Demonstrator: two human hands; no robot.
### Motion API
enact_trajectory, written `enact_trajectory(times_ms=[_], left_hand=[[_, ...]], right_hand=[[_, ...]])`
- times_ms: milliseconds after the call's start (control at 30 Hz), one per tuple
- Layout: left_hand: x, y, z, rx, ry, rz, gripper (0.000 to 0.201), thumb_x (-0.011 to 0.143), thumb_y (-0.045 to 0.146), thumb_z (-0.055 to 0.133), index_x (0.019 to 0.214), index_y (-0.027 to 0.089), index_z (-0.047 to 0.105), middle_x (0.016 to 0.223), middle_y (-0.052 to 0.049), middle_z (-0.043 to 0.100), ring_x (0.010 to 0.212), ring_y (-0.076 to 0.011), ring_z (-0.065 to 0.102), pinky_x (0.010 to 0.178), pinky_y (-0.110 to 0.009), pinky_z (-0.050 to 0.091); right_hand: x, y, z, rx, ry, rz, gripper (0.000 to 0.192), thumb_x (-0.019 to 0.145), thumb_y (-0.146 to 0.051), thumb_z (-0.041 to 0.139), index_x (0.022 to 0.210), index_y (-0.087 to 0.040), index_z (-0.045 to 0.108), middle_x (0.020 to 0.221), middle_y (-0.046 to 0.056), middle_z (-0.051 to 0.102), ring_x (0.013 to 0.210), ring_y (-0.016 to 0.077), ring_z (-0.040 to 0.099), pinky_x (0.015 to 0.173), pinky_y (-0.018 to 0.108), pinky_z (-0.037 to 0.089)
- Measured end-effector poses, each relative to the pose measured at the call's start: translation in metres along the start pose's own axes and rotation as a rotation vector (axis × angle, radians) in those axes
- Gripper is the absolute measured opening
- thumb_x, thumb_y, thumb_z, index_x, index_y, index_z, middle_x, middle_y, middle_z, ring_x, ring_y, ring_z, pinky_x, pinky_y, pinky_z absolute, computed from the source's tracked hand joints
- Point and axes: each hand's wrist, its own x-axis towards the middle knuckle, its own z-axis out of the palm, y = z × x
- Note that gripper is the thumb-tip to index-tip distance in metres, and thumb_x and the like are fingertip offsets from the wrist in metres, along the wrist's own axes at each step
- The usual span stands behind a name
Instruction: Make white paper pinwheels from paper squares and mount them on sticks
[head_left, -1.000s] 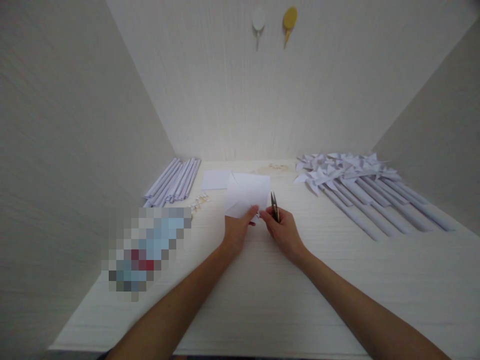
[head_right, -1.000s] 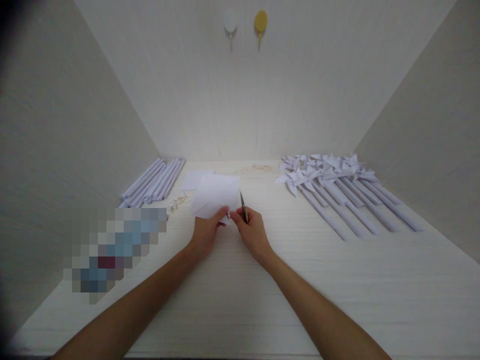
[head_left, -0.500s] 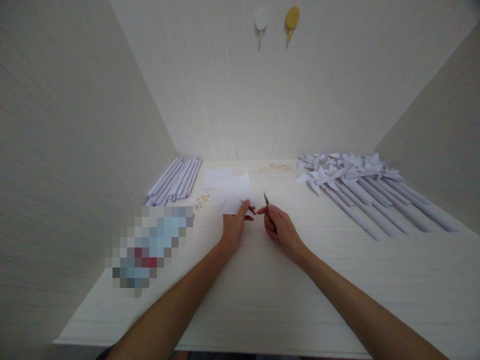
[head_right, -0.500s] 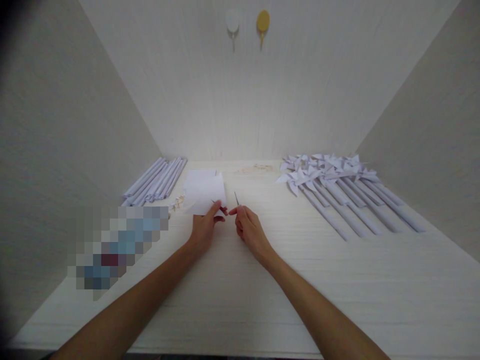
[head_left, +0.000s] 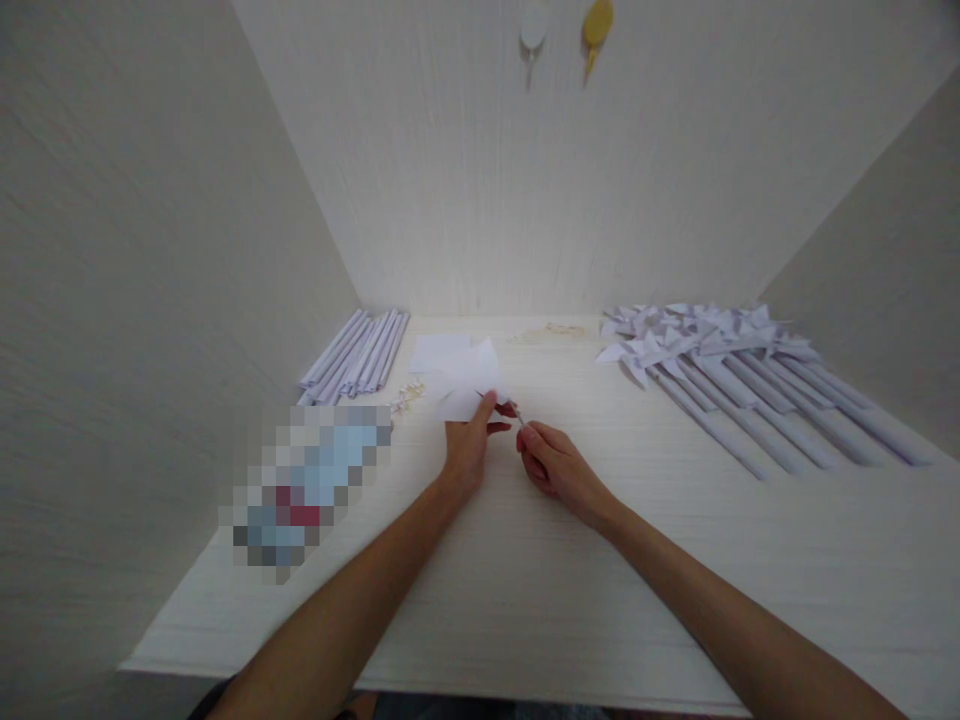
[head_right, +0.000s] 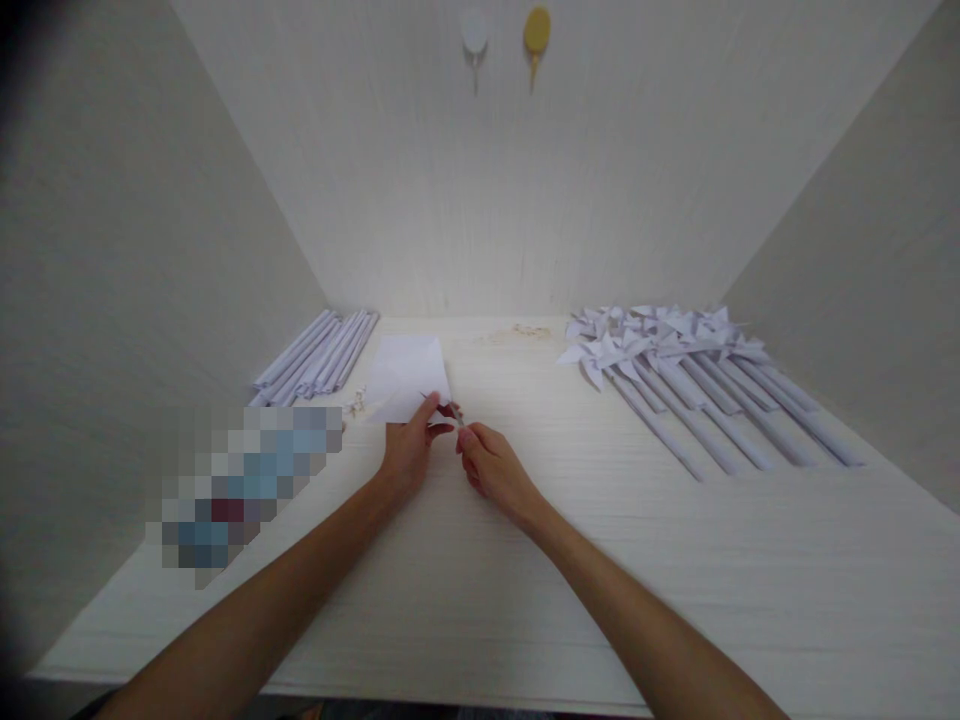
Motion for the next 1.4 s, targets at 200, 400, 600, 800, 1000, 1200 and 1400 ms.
enact_trajectory(times_ms=[200,400,600,800,1000,1200,1400], left_hand=[[0.0004,-0.0004,-0.0004,-0.016,0.005,-0.011,0.015,0.065,0.029,0.058,0.065,0.014,0.057,0.059,0.000,0.060,0.056,-0.0107,0.058,0.046,-0.018,0.044],[0.0003,0.0003,0.0003,-0.047,0.000,-0.024,0.015,0.064,0.028,0.059,0.065,0.014,0.056,0.058,0.000,0.060,0.056,-0.0110,0.059,0.045,-0.018,0.044],[-0.0001,0.0008,0.0010,-0.041,-0.027,-0.021,0.014,0.064,0.027,0.060,0.065,0.013,0.055,0.057,0.000,0.059,0.054,-0.0101,0.057,0.043,-0.017,0.043],[-0.0004,0.0008,0.0010,-0.033,-0.017,-0.030,0.014,0.063,0.027,0.060,0.065,0.013,0.055,0.057,0.000,0.059,0.054,-0.0097,0.057,0.044,-0.017,0.042],[-0.0002,0.0003,0.0007,-0.007,-0.026,-0.010,0.014,0.065,0.028,0.059,0.064,0.014,0.055,0.057,0.001,0.059,0.054,-0.0096,0.057,0.044,-0.017,0.042],[-0.0004,0.0003,0.0010,0.006,-0.018,-0.012,0.014,0.065,0.027,0.058,0.064,0.014,0.055,0.057,0.000,0.059,0.055,-0.0101,0.058,0.043,-0.017,0.040],[-0.0016,0.0020,0.0017,0.022,-0.008,-0.017,0.015,0.064,0.028,0.058,0.064,0.014,0.055,0.058,0.000,0.060,0.056,-0.0110,0.058,0.044,-0.018,0.040]], right_hand=[[0.0004,-0.0011,0.0000,-0.003,0.026,0.030,0.027,0.075,-0.040,0.042,0.058,-0.019,0.039,0.036,-0.011,0.031,0.028,0.0015,0.022,0.028,0.016,0.013],[0.0006,0.0006,-0.0010,-0.013,0.011,0.028,0.027,0.077,-0.038,0.041,0.059,-0.018,0.039,0.036,-0.011,0.031,0.028,0.0015,0.021,0.028,0.016,0.013],[0.0017,0.0023,-0.0010,-0.068,0.016,-0.019,0.029,0.077,-0.040,0.041,0.057,-0.019,0.038,0.037,-0.011,0.030,0.030,0.0019,0.021,0.029,0.016,0.014],[0.0019,0.0019,-0.0001,-0.106,0.023,-0.028,0.030,0.077,-0.040,0.040,0.055,-0.019,0.036,0.037,-0.011,0.029,0.030,0.0024,0.021,0.030,0.017,0.015],[0.0026,0.0012,0.0002,-0.115,0.022,-0.020,0.030,0.078,-0.038,0.039,0.055,-0.019,0.036,0.038,-0.010,0.028,0.031,0.0030,0.021,0.031,0.017,0.015],[0.0032,0.0035,-0.0005,-0.166,0.043,-0.039,0.031,0.079,-0.038,0.038,0.054,-0.019,0.035,0.039,-0.010,0.028,0.031,0.0032,0.021,0.031,0.018,0.017],[0.0040,0.0057,-0.0024,-0.218,0.051,-0.067,0.033,0.079,-0.039,0.037,0.053,-0.019,0.035,0.039,-0.009,0.028,0.032,0.0038,0.022,0.032,0.018,0.018]])
